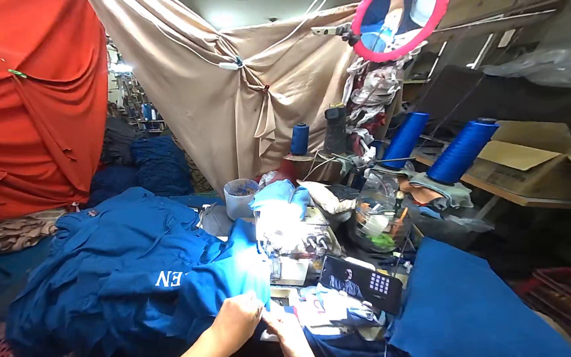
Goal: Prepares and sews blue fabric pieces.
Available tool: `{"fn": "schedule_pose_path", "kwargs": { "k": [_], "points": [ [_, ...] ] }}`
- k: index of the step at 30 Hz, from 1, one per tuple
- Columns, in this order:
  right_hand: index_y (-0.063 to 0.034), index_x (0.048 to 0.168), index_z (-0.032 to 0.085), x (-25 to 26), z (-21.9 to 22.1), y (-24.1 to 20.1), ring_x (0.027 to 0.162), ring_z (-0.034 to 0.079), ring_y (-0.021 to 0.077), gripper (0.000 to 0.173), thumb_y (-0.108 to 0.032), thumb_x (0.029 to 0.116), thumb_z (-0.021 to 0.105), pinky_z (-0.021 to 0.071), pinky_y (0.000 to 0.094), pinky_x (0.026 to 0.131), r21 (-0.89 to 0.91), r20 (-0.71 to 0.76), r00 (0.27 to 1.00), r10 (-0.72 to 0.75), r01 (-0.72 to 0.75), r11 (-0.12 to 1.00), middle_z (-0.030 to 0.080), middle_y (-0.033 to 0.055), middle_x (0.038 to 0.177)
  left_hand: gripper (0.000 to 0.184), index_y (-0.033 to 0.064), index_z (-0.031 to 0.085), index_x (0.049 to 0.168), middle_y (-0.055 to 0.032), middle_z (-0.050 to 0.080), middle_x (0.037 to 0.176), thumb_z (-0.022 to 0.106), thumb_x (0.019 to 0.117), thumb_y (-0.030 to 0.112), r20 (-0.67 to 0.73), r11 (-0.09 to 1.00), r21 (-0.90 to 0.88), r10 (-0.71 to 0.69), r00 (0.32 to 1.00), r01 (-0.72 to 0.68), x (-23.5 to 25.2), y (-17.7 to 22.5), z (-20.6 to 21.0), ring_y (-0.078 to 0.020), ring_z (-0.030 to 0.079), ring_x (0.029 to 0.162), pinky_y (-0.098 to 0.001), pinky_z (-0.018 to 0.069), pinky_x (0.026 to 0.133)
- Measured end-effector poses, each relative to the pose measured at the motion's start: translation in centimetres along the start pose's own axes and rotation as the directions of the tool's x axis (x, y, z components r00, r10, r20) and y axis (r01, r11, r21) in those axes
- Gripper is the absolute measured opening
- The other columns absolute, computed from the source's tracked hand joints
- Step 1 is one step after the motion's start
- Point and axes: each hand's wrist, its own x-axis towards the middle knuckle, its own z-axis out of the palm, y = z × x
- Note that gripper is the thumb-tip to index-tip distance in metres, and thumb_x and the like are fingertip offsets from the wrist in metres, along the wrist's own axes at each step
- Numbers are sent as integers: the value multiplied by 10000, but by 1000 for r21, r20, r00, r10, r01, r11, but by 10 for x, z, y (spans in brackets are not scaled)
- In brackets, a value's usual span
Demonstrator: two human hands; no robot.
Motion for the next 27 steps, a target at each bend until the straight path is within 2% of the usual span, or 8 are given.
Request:
{"fn": "schedule_pose_path", "kwargs": {
  "k": [7, 10, 12, 14, 16, 18, 23, 27],
  "points": [
    [-54, 800, 697, 21, 2, -21, 640, 595, 33, 184, -132, 959, 649, 516, 237, 644, -99, -55, 998, -3, -2, 995, 635, -46, 680, 154, 20, 751, 826, -131, 730, 787, 669, 915, 114, 45, 980, 59, -193, 980, 191, 41, 4, 6, -293, 750, 764, -468, 621, 683],
    [-64, 784, 688, 26, 1, -20, 609, 563, 18, 170, -112, 943, 647, 494, 224, 622, -116, -59, 998, -13, 6, 993, 606, -61, 655, 183, 20, 745, 805, -141, 728, 780, 654, 920, 129, 73, 973, 69, -223, 972, 219, 49, 4, 7, -311, 749, 772, -479, 614, 683],
    [-50, 806, 688, 30, 1, -23, 612, 556, 15, 162, -90, 955, 637, 490, 218, 625, -113, -69, 997, -24, 16, 993, 604, -55, 666, 232, 8, 762, 896, -175, 747, 888, 600, 971, 155, 166, 956, 72, -292, 942, 284, 60, 4, 6, -343, 750, 880, -507, 608, 761],
    [-23, 840, 707, 37, 4, -31, 604, 562, 17, 145, -63, 959, 634, 495, 213, 604, -98, -96, 995, -39, 30, 995, 624, -37, 679, 355, 13, 730, 1177, -205, 705, 1201, 472, 1065, 230, 399, 897, 79, -428, 811, 435, 83, 4, -2, -366, 668, 1161, -525, 525, 988],
    [-3, 866, 708, 45, 6, -41, 619, 563, 41, 151, -73, 977, 635, 494, 235, 617, -110, -111, 994, -24, 12, 994, 625, -13, 696, 418, 34, 664, 1303, -209, 630, 1344, 405, 1097, 289, 550, 832, 129, -512, 660, 539, 107, 1, -7, -368, 582, 1291, -528, 453, 1078],
    [-15, 834, 703, 51, 6, -46, 612, 560, 55, 194, -128, 982, 650, 491, 253, 617, -145, -131, 991, -29, 10, 989, 614, -9, 681, 394, 29, 675, 1273, -215, 631, 1338, 448, 1077, 285, 590, 801, 139, -539, 601, 582, 122, -5, -11, -375, 575, 1300, -543, 452, 1078],
    [1, 861, 716, 38, 3, -48, 605, 561, 41, 179, -124, 980, 671, 489, 227, 600, -132, -122, 992, -6, -11, 991, 634, -2, 690, 297, 11, 704, 1165, -210, 673, 1230, 604, 948, 188, 668, 838, 106, -459, 586, 535, 117, -37, -49, -381, 616, 1204, -601, 468, 1009],
    [-18, 871, 717, 23, -1, -41, 557, 529, 6, 152, -107, 979, 657, 466, 195, 550, -105, -75, 997, -5, -3, 994, 625, -34, 673, 245, -2, 717, 1129, -188, 712, 1082, 609, 1005, 179, 626, 767, -64, -467, 625, 638, 99, -75, -64, -317, 676, 1043, -516, 511, 967]
  ]
}}
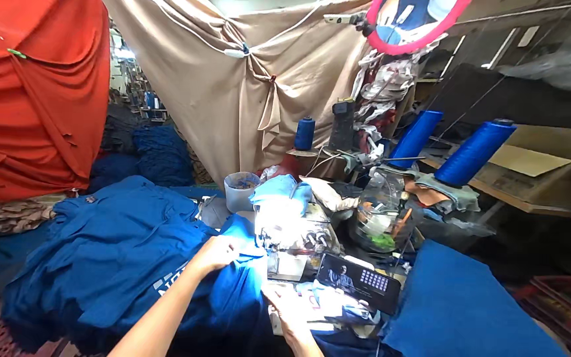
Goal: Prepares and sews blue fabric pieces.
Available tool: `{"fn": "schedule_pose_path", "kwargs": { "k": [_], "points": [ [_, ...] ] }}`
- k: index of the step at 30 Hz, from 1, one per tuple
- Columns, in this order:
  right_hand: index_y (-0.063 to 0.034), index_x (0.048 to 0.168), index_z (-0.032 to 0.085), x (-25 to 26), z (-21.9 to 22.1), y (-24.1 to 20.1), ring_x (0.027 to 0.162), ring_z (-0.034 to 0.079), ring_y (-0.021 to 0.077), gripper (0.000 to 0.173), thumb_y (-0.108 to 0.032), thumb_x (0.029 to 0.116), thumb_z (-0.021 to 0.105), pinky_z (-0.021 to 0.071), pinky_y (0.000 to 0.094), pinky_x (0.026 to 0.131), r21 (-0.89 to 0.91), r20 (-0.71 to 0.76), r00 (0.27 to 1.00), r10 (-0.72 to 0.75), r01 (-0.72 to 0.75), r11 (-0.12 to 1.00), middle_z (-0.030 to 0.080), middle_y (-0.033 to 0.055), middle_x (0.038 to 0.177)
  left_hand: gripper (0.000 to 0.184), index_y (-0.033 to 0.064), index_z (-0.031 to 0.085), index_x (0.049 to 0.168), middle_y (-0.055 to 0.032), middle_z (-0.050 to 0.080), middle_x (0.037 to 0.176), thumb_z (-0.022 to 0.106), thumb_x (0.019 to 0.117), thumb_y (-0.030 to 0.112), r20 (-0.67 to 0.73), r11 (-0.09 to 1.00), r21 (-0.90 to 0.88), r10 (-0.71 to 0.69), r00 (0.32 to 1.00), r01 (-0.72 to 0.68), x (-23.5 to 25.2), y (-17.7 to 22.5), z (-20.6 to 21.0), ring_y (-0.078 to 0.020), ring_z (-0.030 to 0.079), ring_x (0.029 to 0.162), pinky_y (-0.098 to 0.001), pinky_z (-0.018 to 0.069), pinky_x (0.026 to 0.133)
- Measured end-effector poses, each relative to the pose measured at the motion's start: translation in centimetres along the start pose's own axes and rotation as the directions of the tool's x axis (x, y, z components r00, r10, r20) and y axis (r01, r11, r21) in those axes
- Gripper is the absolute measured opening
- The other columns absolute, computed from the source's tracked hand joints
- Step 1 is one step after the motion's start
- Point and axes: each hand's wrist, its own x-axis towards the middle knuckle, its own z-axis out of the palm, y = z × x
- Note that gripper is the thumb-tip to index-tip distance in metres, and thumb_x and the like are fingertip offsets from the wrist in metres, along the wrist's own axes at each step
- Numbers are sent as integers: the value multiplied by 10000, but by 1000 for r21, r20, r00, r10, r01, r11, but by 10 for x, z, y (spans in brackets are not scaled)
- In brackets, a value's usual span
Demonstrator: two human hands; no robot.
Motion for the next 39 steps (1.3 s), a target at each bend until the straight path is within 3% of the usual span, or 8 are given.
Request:
{"fn": "schedule_pose_path", "kwargs": {
  "k": [4, 8, 13, 20, 30, 32, 35, 39],
  "points": [
    [-28, 853, 712, -1, 2, 4, 579, 534, 3, 164, -112, 982, 654, 466, 191, 570, -6, 16, 1000, 13, -13, 1000, 614, -45, 675, 218, -1, 727, 1071, -163, 705, 978, 615, 1023, 179, -156, 973, -232, -24, 988, -13, -3, 0, 11, -266, 666, 932, -480, 522, 893],
    [-49, 828, 715, -7, -1, 10, 560, 523, 4, 180, -139, 975, 666, 462, 194, 559, 0, 53, 998, 38, -38, 999, 612, -54, 661, 301, 18, 750, 941, -129, 733, 935, 612, 993, 280, -198, 957, 17, 287, 937, -289, -31, 18, 38, -255, 700, 923, -468, 551, 880],
    [-58, 843, 723, -15, -1, 14, 566, 536, 4, 152, -134, 957, 658, 457, 197, 554, -8, 73, 997, 8, -7, 1000, 625, -55, 664, 208, -16, 733, 868, -181, 727, 847, 639, 956, 147, -284, 896, 250, 430, 857, -367, -47, 16, 98, -350, 741, 818, -536, 601, 739],
    [-22, 814, 709, 15, 5, -12, 636, 554, 57, 221, -160, 982, 671, 474, 267, 634, -169, -48, 999, -14, 6, 986, 613, -8, 692, 358, -2, 710, 1179, -202, 650, 1316, 466, 1065, 233, -65, 967, 215, 157, 985, -140, -2, 47, 66, -350, 580, 1295, -504, 441, 1096],
    [-4, 887, 723, 3, 1, -11, 568, 535, 48, 194, -160, 989, 669, 463, 241, 543, -139, -72, 997, 13, -23, 990, 629, 6, 700, 309, 31, 712, 1219, -164, 676, 1303, 574, 1015, 219, -143, 986, 142, 111, 984, -90, -21, 28, 64, -322, 635, 1234, -515, 488, 1053],
    [33, 956, 716, -17, -5, 0, 621, 623, 88, 160, -114, 984, 660, 537, 266, 575, -48, -85, 996, 34, -38, 998, 685, 51, 770, 278, 23, 744, 1111, -168, 729, 1125, 625, 985, 241, -305, 982, 158, 147, 941, -102, -45, 5, 84, -334, 707, 1069, -535, 556, 911],
    [36, 935, 699, -38, -10, 14, 641, 633, 109, 128, -87, 960, 680, 552, 276, 585, -30, -127, 991, 43, -47, 998, 663, 61, 774, 188, 85, 789, 923, -74, 763, 910, 703, 898, 250, -597, 950, 238, 308, 741, -203, -65, -34, 126, -274, 744, 875, -461, 614, 717],
    [-6, 849, 711, -48, -13, 20, 616, 562, 27, 112, -95, 915, 725, 481, 203, 593, -73, -124, 992, -30, 21, 997, 641, -3, 721, 140, 177, 819, 919, 30, 774, 931, 707, 907, 260, -742, 919, 186, 364, 563, -348, -79, -44, 154, -121, 710, 936, -295, 575, 857]
  ]
}}
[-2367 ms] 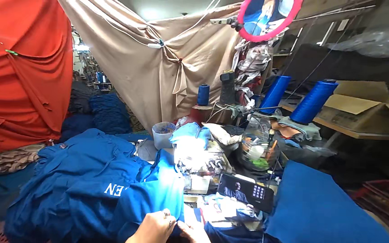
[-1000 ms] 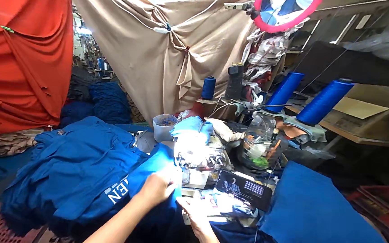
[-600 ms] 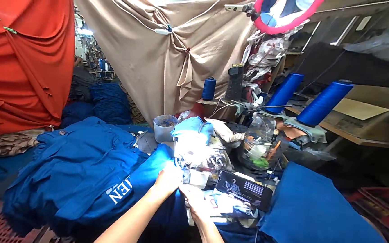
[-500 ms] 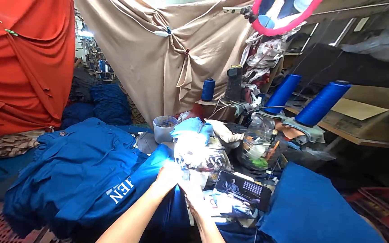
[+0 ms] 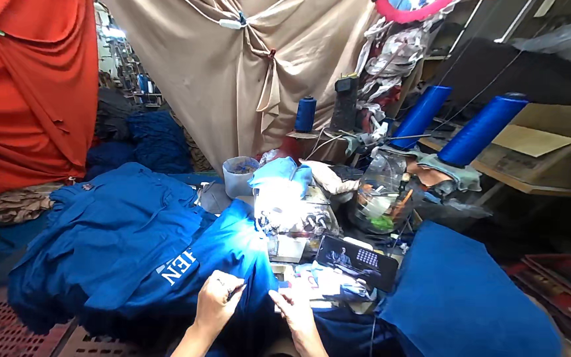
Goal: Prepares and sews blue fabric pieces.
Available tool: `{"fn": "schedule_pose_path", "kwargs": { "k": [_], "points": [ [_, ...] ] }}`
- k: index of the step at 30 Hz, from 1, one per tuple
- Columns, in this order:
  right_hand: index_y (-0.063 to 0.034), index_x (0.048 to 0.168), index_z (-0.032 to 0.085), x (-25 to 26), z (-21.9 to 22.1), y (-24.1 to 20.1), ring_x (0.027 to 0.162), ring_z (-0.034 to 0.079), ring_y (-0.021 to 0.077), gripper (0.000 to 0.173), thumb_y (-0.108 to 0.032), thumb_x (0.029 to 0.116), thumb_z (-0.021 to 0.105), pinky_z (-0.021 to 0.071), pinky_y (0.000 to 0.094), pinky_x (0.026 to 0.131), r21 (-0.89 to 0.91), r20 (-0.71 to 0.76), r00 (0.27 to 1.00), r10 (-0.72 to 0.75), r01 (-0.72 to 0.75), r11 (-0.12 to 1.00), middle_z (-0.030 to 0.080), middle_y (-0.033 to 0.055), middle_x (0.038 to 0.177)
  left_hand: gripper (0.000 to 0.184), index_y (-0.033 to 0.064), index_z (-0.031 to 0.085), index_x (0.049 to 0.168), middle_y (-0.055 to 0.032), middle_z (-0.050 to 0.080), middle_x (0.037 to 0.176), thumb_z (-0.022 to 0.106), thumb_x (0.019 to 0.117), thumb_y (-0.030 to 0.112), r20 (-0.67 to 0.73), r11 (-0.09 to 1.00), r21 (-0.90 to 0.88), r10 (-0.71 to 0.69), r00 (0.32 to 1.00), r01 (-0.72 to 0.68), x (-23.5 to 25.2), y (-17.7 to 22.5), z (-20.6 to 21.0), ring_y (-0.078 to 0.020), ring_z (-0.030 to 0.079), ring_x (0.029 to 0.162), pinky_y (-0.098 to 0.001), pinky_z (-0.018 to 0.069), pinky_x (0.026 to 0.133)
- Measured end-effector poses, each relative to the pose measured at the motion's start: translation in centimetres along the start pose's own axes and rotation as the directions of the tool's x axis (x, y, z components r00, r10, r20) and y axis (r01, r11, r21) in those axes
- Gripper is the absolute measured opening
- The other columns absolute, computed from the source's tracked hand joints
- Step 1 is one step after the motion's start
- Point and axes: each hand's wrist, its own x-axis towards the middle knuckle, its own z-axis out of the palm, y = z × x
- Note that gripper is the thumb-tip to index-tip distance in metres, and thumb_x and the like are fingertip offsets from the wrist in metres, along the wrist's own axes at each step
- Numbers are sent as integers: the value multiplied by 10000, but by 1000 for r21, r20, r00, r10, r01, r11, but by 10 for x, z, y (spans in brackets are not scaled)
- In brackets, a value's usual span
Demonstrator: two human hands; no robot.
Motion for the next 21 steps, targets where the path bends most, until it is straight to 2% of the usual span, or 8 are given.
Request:
{"fn": "schedule_pose_path", "kwargs": {
  "k": [3, 5, 12, 15, 21],
  "points": [
    [-22, 824, 708, -3, 4, -11, 572, 569, 24, 102, -66, 915, 699, 485, 193, 551, 117, 64, 998, -2, -6, 993, 645, -17, 671, 91, 225, 812, 945, 42, 756, 936, 737, 905, 257, -66, 994, -94, 42, 997, -48, -2, 15, 7, -104, 665, 957, -288, 510, 887],
    [-24, 811, 691, -4, 8, -14, 567, 576, 38, 102, -48, 910, 697, 494, 199, 544, 181, 85, 996, -5, -10, 983, 640, -9, 662, 68, 247, 801, 933, 54, 737, 907, 746, 901, 272, -76, 992, -92, 76, 994, -82, -2, 20, 13, -93, 651, 943, -265, 508, 867],
    [-41, 801, 699, -7, 9, -13, 604, 575, 24, 111, -56, 910, 691, 485, 191, 580, 128, 120, 993, 21, -37, 991, 646, -22, 688, 78, 236, 802, 948, 38, 692, 881, 733, 921, 262, -57, 984, -111, 131, 990, -137, -8, 18, 17, -106, 624, 960, -258, 491, 889],
    [-34, 823, 704, -10, 9, -15, 635, 616, 35, 96, -30, 913, 669, 522, 198, 620, 117, 137, 990, 23, -39, 992, 672, -15, 708, 73, 238, 790, 953, 40, 686, 894, 724, 936, 266, -52, 981, -110, 158, 986, -163, -8, 19, 17, -111, 612, 987, -259, 472, 922],
    [-16, 832, 720, -13, 9, -14, 676, 669, 67, 132, -8, 914, 617, 573, 231, 674, 153, 167, 986, -25, -1, 988, 705, 6, 728, 70, 227, 797, 948, 39, 696, 898, 741, 918, 255, -32, 980, -128, 150, 988, -153, -7, 23, 15, -103, 617, 978, -245, 480, 921]
  ]
}}
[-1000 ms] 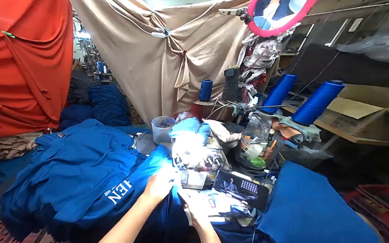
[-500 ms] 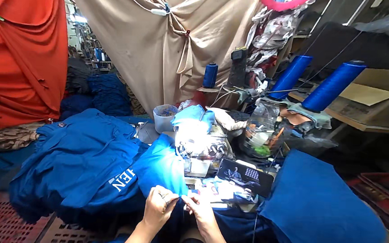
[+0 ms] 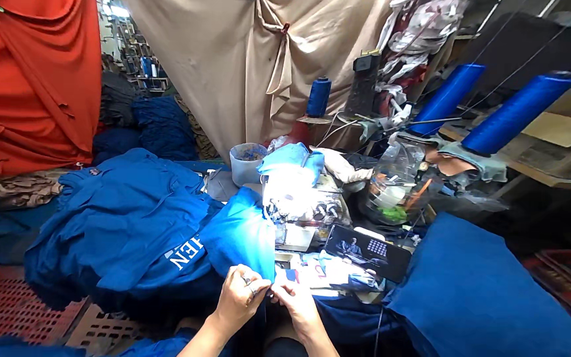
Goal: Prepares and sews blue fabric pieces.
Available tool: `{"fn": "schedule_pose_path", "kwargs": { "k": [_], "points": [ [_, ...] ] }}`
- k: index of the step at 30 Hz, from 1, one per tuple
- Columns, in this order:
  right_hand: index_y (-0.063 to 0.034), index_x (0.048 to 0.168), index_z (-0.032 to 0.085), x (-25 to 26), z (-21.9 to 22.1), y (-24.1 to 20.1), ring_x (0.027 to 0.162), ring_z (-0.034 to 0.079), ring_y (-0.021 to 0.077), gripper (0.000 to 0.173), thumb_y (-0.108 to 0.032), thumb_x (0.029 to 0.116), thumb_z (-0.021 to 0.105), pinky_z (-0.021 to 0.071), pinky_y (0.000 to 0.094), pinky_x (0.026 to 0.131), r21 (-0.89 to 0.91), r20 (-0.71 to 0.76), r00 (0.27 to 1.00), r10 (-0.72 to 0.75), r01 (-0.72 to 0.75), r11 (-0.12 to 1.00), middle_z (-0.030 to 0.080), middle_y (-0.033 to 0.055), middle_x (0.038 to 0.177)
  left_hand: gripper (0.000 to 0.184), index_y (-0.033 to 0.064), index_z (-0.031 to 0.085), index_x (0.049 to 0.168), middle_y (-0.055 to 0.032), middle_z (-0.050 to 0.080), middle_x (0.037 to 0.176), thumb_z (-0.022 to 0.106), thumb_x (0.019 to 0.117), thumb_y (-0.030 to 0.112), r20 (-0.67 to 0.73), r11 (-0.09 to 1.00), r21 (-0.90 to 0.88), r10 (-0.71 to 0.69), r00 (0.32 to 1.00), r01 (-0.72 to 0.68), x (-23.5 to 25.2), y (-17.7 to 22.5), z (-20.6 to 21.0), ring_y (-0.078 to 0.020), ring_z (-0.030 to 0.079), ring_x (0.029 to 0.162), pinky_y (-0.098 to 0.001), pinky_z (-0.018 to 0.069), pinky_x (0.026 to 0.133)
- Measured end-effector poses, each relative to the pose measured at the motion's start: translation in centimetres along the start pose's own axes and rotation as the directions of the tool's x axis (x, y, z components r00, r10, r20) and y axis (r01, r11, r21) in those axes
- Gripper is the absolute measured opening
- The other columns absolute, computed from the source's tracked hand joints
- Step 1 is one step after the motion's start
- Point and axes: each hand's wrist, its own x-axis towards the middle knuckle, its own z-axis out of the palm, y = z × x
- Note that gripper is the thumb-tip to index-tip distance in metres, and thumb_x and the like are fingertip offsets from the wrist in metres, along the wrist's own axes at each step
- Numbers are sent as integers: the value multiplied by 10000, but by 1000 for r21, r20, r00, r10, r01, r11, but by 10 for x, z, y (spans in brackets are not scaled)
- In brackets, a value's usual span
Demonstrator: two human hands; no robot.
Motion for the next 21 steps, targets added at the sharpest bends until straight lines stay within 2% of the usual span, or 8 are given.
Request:
{"fn": "schedule_pose_path", "kwargs": {
  "k": [6, 10, 11, 14, 16, 18, 20, 21],
  "points": [
    [-12, 872, 752, 4, 0, -2, 759, 712, 90, 165, -105, 958, 646, 597, 268, 771, 9, 1, 999, -35, 35, 999, 742, 29, 780, 76, 191, 786, 980, 13, 676, 908, 725, 939, 208, -17, 996, -8, 85, 996, -85, -2, 0, 1, -121, 610, 980, -242, 486, 920],
    [-4, 855, 741, 7, 4, -14, 755, 692, 89, 136, -64, 950, 663, 591, 269, 758, 46, -11, 993, -115, 116, 992, 725, 41, 782, 440, 255, 590, 1176, 19, 631, 1230, 709, 898, 575, -54, 972, 201, 132, 990, -118, -1, -8, 11, -146, 567, 1180, -325, 417, 1052],
    [-6, 849, 738, 8, 6, -19, 748, 689, 82, 127, -46, 943, 662, 590, 259, 753, 44, -9, 989, -150, 151, 988, 723, 35, 781, 472, 256, 569, 1204, 7, 639, 1204, 702, 890, 582, -64, 957, 265, 143, 988, -121, 3, -14, 12, -170, 577, 1147, -346, 425, 1024],
    [0, 808, 709, 9, 5, -18, 704, 704, 115, 128, -25, 923, 658, 609, 273, 712, -31, -9, 986, -166, 166, 986, 720, 52, 754, 273, 221, 698, 1080, -11, 687, 917, 681, 810, 255, -47, 889, 429, 201, 979, -161, 32, -25, 6, -222, 628, 967, -404, 445, 920],
    [-19, 789, 692, 12, 2, -1, 689, 696, 105, 150, -78, 922, 655, 604, 272, 694, -165, -10, 993, -121, 118, 979, 696, 31, 732, 258, 245, 784, 982, -13, 723, 925, 686, 774, 129, 52, 836, 514, 192, 980, -191, 54, -23, 2, -233, 653, 978, -438, 455, 902],
    [-27, 759, 671, 13, 4, 16, 661, 685, 81, 193, -95, 937, 643, 587, 264, 674, -250, -14, 997, -79, 74, 965, 695, 14, 701, 420, 279, 781, 1154, -56, 735, 1150, 692, 824, 37, 257, 816, 548, 42, 965, -181, 67, -16, 1, -278, 655, 1134, -513, 459, 997],
    [-20, 763, 664, 12, 7, 23, 657, 684, 81, 198, -86, 947, 635, 580, 266, 676, -279, -23, 998, -54, 45, 959, 701, 19, 700, 709, 343, 488, 1535, -76, 486, 1575, 555, 935, -28, 577, 812, 570, -291, 763, -121, 84, -2, -4, -315, 413, 1466, -600, 237, 1176],
    [-19, 769, 662, 12, 7, 23, 664, 686, 81, 192, -79, 950, 632, 583, 263, 683, -286, -22, 998, -50, 42, 957, 702, 20, 707, 781, 356, 366, 1598, -76, 368, 1651, 515, 947, -49, 650, 812, 574, -376, 660, -102, 92, 1, -5, -321, 307, 1526, -628, 156, 1196]
  ]
}}
